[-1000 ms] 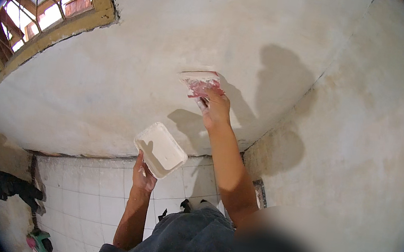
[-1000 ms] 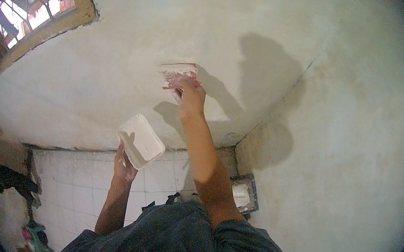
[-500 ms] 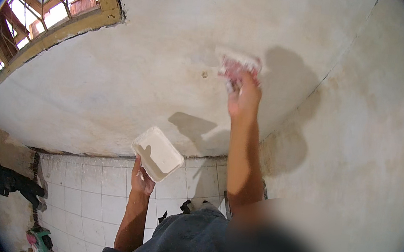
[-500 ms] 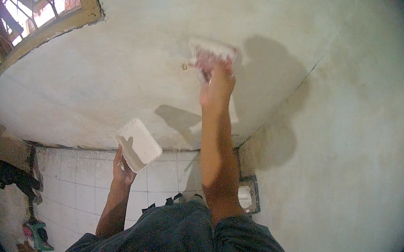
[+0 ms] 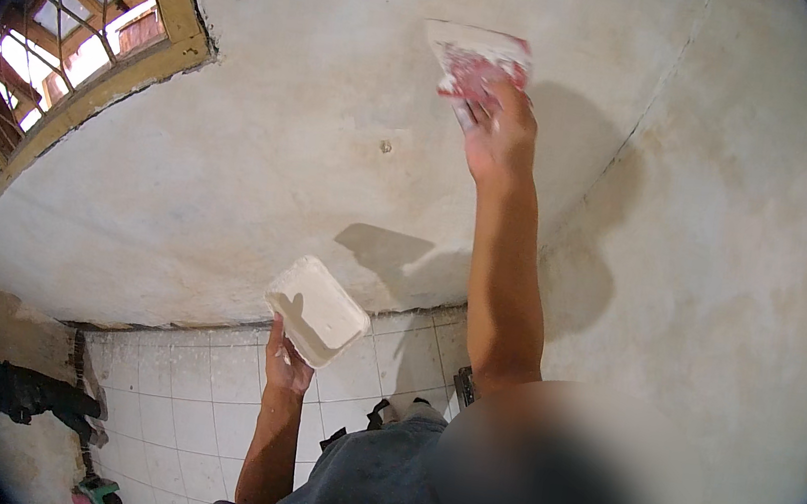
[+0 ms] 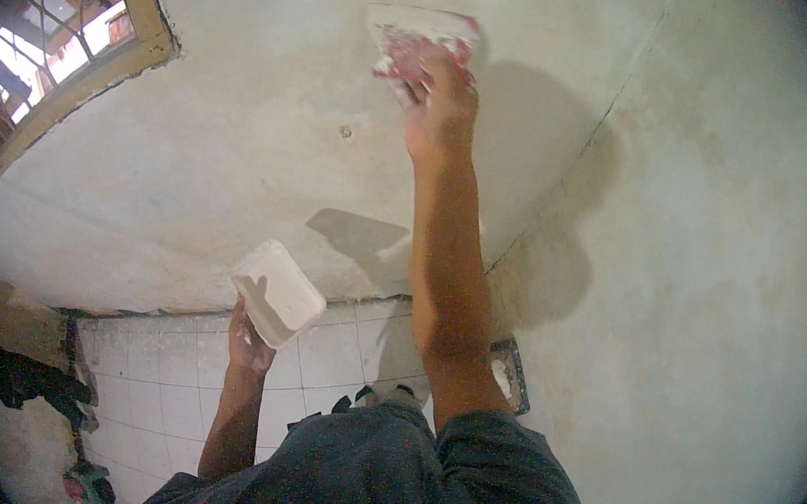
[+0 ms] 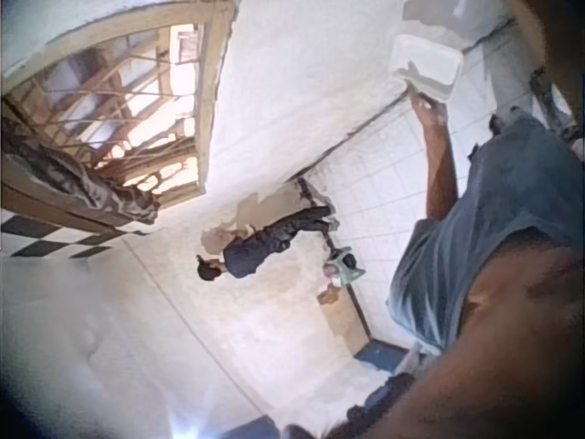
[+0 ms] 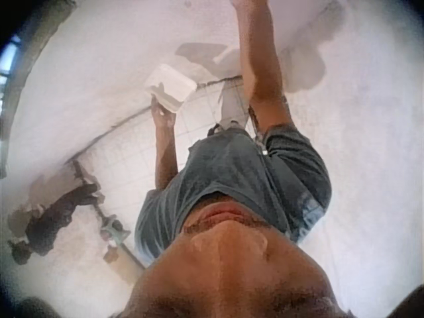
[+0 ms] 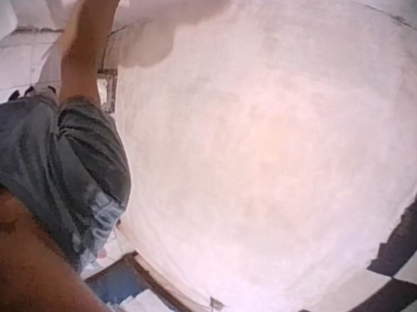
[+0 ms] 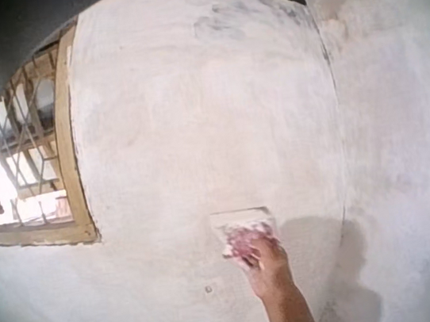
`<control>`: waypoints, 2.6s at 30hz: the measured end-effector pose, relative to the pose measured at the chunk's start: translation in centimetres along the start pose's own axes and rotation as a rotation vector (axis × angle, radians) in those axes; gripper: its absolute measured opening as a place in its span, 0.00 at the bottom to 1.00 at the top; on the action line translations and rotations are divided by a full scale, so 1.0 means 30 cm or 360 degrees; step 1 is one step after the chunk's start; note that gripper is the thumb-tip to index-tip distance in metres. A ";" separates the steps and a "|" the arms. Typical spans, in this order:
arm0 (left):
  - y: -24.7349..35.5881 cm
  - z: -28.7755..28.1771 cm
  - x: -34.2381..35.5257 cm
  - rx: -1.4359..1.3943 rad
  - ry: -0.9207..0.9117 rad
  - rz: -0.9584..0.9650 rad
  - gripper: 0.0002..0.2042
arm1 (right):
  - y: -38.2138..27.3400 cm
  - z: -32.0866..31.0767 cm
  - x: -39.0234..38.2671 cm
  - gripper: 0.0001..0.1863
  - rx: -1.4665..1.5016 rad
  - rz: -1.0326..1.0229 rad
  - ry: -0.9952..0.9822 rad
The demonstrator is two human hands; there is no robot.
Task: The person patches a wall by repeatedly dipping a putty knife into a container of white putty and spreading the material across various sections of the wall surface.
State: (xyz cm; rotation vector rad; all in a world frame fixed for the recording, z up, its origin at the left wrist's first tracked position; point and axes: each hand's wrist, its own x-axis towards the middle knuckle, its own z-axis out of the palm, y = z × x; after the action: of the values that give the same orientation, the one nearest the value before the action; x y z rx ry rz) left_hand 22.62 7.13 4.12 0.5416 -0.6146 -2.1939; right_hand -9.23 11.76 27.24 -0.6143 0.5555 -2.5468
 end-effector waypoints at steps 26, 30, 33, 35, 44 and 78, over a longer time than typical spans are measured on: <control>-0.027 0.060 0.040 0.0059 0.0067 -0.0113 0.26 | 0.396 -0.511 -0.048 0.23 -0.3528 -0.0916 -0.0090; -0.012 0.058 0.039 0.0098 0.0056 -0.0105 0.26 | 0.449 -0.555 -0.242 0.25 -0.2785 -0.0654 -0.0019; -0.010 0.061 0.036 0.0110 0.0111 -0.0107 0.27 | 0.344 -0.604 -0.215 0.20 -0.2038 -0.0471 0.0576; -0.003 0.067 0.025 0.0100 0.0130 -0.0087 0.26 | 0.176 -0.537 -0.123 0.22 -0.2455 -0.0860 0.0470; -0.027 0.056 0.055 0.0084 0.0124 -0.0099 0.25 | -0.086 -0.223 0.293 0.22 -0.3111 -0.1696 0.0399; -0.032 -0.024 0.053 0.0151 0.0294 0.0033 0.26 | 0.911 -0.562 -0.278 0.24 -0.2644 -0.0216 -0.0160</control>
State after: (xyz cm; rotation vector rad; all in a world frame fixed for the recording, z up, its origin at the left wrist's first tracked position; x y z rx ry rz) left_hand 21.51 6.27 2.70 0.7750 -0.6239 -2.0742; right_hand -1.96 -1.58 -2.24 -1.2158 2.5906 -1.5529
